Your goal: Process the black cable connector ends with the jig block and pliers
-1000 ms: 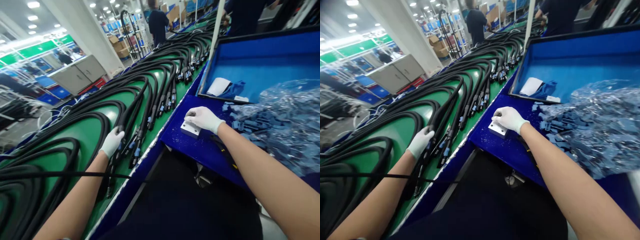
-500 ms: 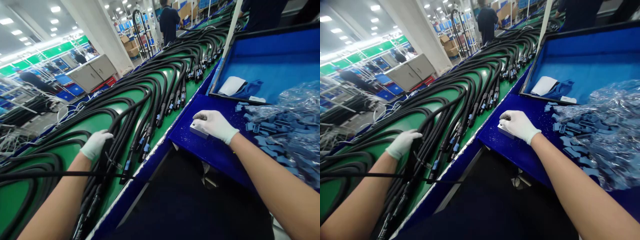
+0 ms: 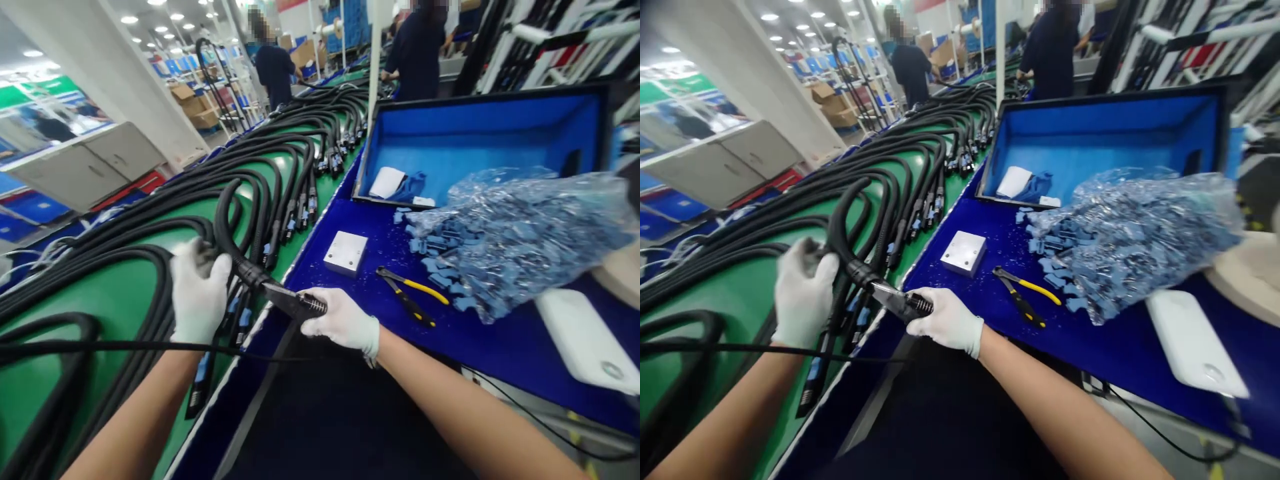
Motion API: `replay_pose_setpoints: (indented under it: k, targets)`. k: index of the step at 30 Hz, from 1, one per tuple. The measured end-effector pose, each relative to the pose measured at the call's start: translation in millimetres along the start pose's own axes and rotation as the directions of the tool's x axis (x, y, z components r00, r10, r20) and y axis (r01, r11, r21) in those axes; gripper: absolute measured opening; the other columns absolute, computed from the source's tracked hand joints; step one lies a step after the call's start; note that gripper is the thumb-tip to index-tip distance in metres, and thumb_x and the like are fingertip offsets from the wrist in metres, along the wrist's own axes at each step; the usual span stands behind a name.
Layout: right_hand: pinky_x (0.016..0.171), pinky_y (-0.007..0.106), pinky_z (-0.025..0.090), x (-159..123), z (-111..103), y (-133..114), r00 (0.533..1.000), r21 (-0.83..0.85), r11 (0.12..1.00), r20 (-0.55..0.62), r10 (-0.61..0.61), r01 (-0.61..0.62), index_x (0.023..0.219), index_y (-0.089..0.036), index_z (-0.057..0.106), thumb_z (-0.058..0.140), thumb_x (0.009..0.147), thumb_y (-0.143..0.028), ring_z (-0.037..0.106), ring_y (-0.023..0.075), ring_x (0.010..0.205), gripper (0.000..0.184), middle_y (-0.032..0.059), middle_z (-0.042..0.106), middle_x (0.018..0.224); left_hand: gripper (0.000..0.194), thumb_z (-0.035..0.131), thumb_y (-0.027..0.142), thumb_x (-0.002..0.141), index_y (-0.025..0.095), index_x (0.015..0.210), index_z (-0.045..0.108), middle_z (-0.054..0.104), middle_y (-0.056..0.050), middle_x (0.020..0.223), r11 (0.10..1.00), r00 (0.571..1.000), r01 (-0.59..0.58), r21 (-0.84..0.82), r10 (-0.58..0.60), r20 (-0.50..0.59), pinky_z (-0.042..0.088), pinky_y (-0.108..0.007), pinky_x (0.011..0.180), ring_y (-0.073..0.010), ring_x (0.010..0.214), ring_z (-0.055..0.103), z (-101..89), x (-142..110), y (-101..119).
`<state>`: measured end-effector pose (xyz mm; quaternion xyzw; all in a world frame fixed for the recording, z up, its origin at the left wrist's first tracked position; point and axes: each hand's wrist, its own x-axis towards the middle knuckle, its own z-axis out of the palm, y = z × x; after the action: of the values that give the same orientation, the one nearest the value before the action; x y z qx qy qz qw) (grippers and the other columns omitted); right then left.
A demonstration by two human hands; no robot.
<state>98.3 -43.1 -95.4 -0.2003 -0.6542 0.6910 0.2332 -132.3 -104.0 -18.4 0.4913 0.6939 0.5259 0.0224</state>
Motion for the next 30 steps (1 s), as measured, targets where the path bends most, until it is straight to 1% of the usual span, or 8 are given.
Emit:
replay_pose_setpoints:
  k: [2,5,10,14,19,22,26,30]
  targets:
    - [0.057,0.025,0.049,-20,-22,-16,0.999,-0.051,0.998,0.009,0.033,-0.032,0.106,-0.025,0.072,0.071,0.070,-0.012,0.061,0.0146,0.063,0.038,-0.0029,0.070,0.082,0.043,0.080,0.032,0.075,0.036,0.117,0.073,0.067,-0.004,0.124,0.938,0.926,-0.318,0.138,0.276,0.256,0.043,-0.053,0.112,-0.0333,0.120,0.060,9.4,-15,1]
    - [0.053,0.025,0.046,-43,-53,-40,0.983,-0.215,0.970,0.121,0.137,-0.109,0.101,-0.026,0.072,0.071,0.073,-0.017,0.059,0.0132,0.057,0.030,-0.0043,0.069,0.076,0.035,0.072,0.027,0.082,0.042,0.113,0.077,0.075,-0.002,0.111,0.854,0.648,-0.520,-0.003,0.396,0.650,0.051,-0.050,0.102,-0.0299,0.105,0.069,29.6,-36,-1]
    - [0.070,0.035,0.050,-71,-98,-38,0.943,-0.741,0.598,-0.324,0.078,-0.305,0.086,-0.019,0.070,0.069,0.085,-0.055,0.065,0.0233,0.076,0.036,0.0081,0.070,0.082,0.025,0.067,0.037,0.089,0.036,0.112,0.078,0.076,-0.002,0.114,0.980,0.806,-0.176,0.095,0.088,0.585,0.055,-0.043,0.100,-0.0284,0.107,0.071,64.3,-45,10]
    - [0.076,0.042,0.048,-86,-111,-1,0.864,-0.861,0.116,-0.502,-0.031,-0.495,0.076,-0.017,0.068,0.073,0.079,-0.028,0.063,0.0339,0.090,0.014,0.0199,0.066,0.089,0.032,0.072,0.042,0.084,0.028,0.112,0.079,0.079,-0.004,0.110,0.986,0.806,0.121,0.111,-0.163,0.570,0.059,-0.042,0.094,-0.0296,0.102,0.074,81.1,-33,34]
    - [0.066,0.035,0.047,-87,-107,12,0.815,-0.751,0.446,-0.575,-0.078,-0.487,0.080,-0.020,0.062,0.058,0.084,-0.020,0.062,0.0239,0.073,0.005,0.0100,0.065,0.082,0.039,0.075,0.041,0.081,0.024,0.116,0.079,0.080,-0.005,0.098,0.960,0.737,0.276,0.051,-0.245,0.630,0.062,-0.040,0.083,-0.0300,0.093,0.076,94.7,-20,53]
    - [0.074,0.034,0.052,-84,-98,-1,0.886,-0.705,0.661,-0.445,-0.130,-0.257,0.090,-0.021,0.066,0.058,0.081,-0.014,0.066,0.0228,0.080,0.014,0.0078,0.069,0.092,0.042,0.075,0.043,0.082,0.024,0.119,0.077,0.080,-0.004,0.105,0.970,0.738,0.240,0.034,-0.205,0.643,0.060,-0.041,0.090,-0.0305,0.099,0.075,98.8,-16,55]
    - [0.099,0.040,0.051,-75,-83,-21,0.946,-0.701,0.709,-0.171,-0.275,0.079,0.108,-0.022,0.070,0.060,0.075,-0.007,0.066,0.0269,0.110,0.037,0.0098,0.071,0.116,0.038,0.075,0.045,0.083,0.028,0.117,0.079,0.078,-0.002,0.115,0.995,0.774,0.094,0.033,-0.094,0.626,0.054,-0.043,0.103,-0.0310,0.112,0.071,101.3,-14,54]
    - [0.106,0.044,0.049,-67,-75,-28,0.946,-0.722,0.683,-0.136,-0.295,0.109,0.118,-0.025,0.069,0.062,0.080,-0.011,0.062,0.0288,0.121,0.041,0.0093,0.068,0.127,0.035,0.073,0.043,0.085,0.028,0.116,0.079,0.078,-0.003,0.115,0.999,0.785,0.037,0.020,-0.042,0.618,0.053,-0.042,0.103,-0.0304,0.112,0.070,103.0,-16,59]
